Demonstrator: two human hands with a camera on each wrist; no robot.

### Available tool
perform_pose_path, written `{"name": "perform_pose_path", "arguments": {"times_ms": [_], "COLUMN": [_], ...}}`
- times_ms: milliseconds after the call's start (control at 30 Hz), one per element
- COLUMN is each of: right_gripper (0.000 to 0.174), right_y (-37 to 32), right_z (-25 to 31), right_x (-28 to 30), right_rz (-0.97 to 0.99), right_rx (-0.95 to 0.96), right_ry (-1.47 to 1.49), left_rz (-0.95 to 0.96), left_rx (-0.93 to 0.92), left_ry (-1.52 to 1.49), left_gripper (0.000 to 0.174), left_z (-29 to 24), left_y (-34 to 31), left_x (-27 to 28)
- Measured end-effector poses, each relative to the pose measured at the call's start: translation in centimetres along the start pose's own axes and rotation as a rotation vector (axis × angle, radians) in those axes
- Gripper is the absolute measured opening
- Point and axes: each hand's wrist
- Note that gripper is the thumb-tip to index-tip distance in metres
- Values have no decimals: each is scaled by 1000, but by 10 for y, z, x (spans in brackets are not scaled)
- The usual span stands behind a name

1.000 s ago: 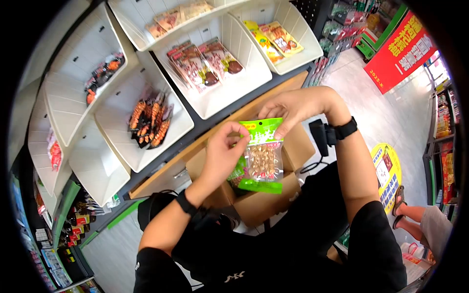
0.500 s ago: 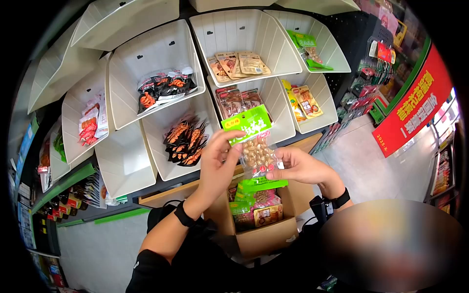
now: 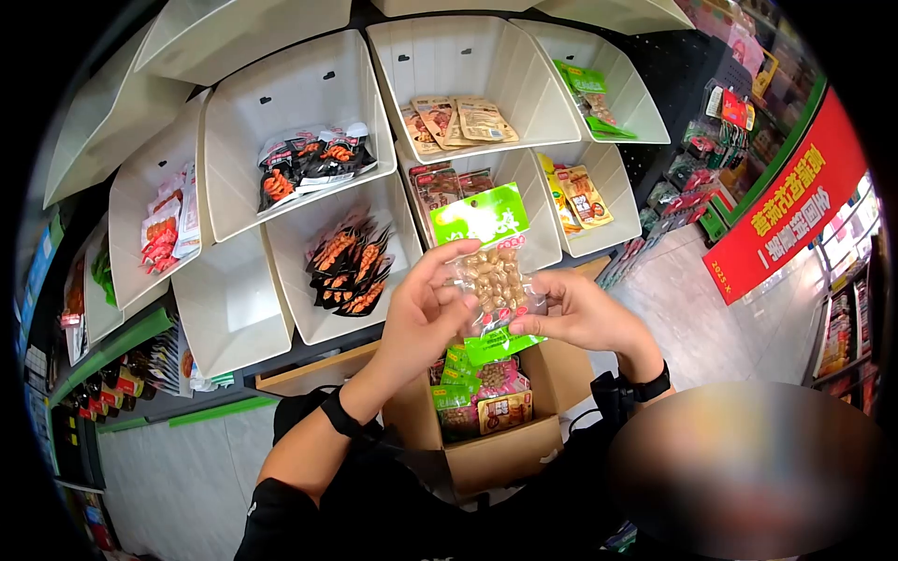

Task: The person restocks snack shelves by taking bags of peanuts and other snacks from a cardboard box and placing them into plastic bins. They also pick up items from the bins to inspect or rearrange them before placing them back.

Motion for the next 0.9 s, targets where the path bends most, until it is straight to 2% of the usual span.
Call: {"name": "perform_pose_path", "arguments": {"times_ms": [33, 167, 267, 300, 400, 467, 533, 567, 633, 733, 800, 833, 900], "right_gripper": [33, 30, 32, 33, 35, 29, 29, 34, 34, 35, 35, 38, 38], "right_y": [-1, -2, -7, -8, -12, -17, -19, -24, -31, -49, -61, -56, -64], "right_z": [-2, -2, 1, 2, 6, 20, 22, 36, 38, 52, 59, 50, 46], "right_x": [1, 7, 11, 14, 19, 23, 36, 33, 50, 69, 80, 85, 103], "right_rz": [2, 59, 154, 186, 143, 19, -84, -195, -268, -441, -581, -676, -749], "right_rx": [9, 37, 27, 28, 98, 196, 277, 315, 328, 408, 486, 575, 547], "right_ry": [22, 129, 191, 202, 210, 131, 20, 57, -23, -121, -160, -116, -140], "left_rz": [26, 119, 132, 99, 53, -22, 5, -12, -56, -100, 84, 187, 388], "left_rx": [-61, 0, 27, -40, -64, -162, -243, -324, -493, -870, -861, -832, -730], "left_ry": [14, -113, 61, 95, 339, 405, 533, 731, 1125, 1648, 1760, 1729, 1575], "left_gripper": [77, 97, 97, 98, 94, 94, 92, 93, 96, 96, 98, 99, 100], "left_z": [0, -3, -5, -6, -17, -30, -50, -61, -84, -110, -116, -117, -111], "left_y": [1, -1, -4, -5, -6, 3, 17, 23, 43, 77, 97, 110, 143], "left_x": [-4, -10, -12, -19, -26, -43, -61, -71, -93, -134, -164, -173, -183]}}
Point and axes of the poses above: each hand's wrist, its own y-axis towards the middle knuckle, its own x-axis out of the back of the hand, z = x × y, and after that the axes turned 4 degrees about -z, right-handed
